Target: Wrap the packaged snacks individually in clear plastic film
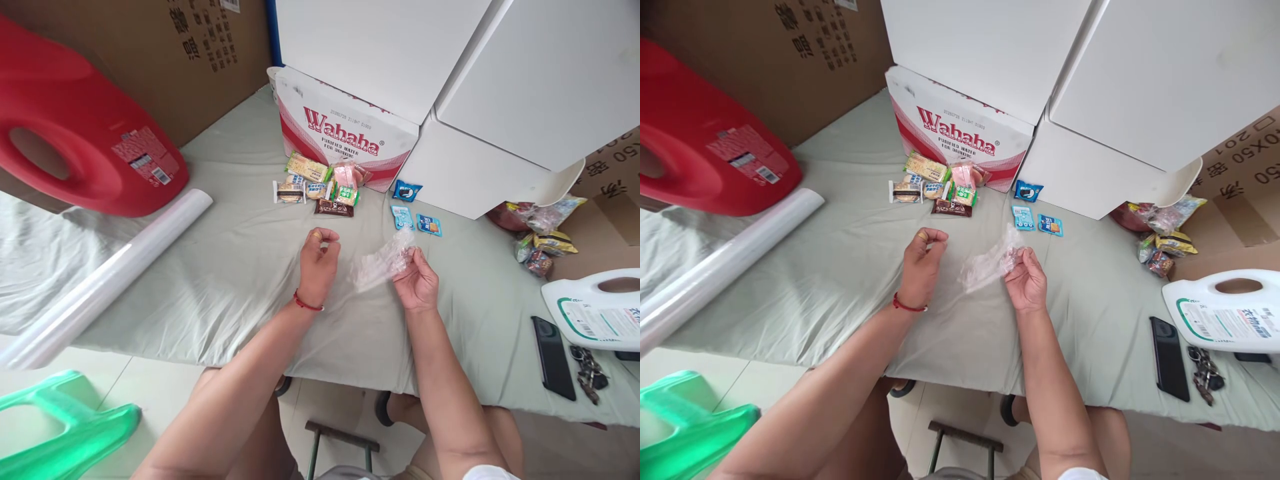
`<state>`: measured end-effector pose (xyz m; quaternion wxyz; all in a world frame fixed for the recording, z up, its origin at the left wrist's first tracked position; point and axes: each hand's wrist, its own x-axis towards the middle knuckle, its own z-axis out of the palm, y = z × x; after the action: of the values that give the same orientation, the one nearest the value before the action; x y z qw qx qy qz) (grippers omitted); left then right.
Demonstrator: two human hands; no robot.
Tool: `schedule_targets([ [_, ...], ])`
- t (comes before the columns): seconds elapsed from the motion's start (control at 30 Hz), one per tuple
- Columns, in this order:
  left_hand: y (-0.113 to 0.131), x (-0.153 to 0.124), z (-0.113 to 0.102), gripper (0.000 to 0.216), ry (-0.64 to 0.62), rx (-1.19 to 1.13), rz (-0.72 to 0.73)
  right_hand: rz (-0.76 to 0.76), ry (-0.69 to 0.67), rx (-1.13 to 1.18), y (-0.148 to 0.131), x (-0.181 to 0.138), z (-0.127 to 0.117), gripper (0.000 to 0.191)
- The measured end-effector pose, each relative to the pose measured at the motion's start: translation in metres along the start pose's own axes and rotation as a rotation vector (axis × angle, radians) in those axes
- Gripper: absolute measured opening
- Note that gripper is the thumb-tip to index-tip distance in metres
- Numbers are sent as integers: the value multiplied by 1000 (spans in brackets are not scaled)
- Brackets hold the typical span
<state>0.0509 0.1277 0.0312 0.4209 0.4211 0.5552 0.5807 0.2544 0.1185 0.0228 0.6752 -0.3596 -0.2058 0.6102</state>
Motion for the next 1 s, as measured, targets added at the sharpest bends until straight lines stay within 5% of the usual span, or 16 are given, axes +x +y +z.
schedule_targets([
  [0.17,15,-14,4,35,-441,-20,99,52,-91,-126,6,-6,6,19],
  [0.27,13,-25,13,33,-564,46,66,59,-92,-149,10,-9,9,20],
  [0.43,-1,-21,21,30,-448,-33,-78,51,-110,-141,10,-9,9,19],
  [0.67,-3,-9,23,30,-259,-328,-236,18,35,-111,-2,7,-4,19],
  [0.87,-7,-8,19,34,-117,-197,-111,219,-25,-178,6,2,5,60],
  [1.0,-6,-5,16,35,-132,-220,-71,183,-56,-354,18,-3,6,50],
])
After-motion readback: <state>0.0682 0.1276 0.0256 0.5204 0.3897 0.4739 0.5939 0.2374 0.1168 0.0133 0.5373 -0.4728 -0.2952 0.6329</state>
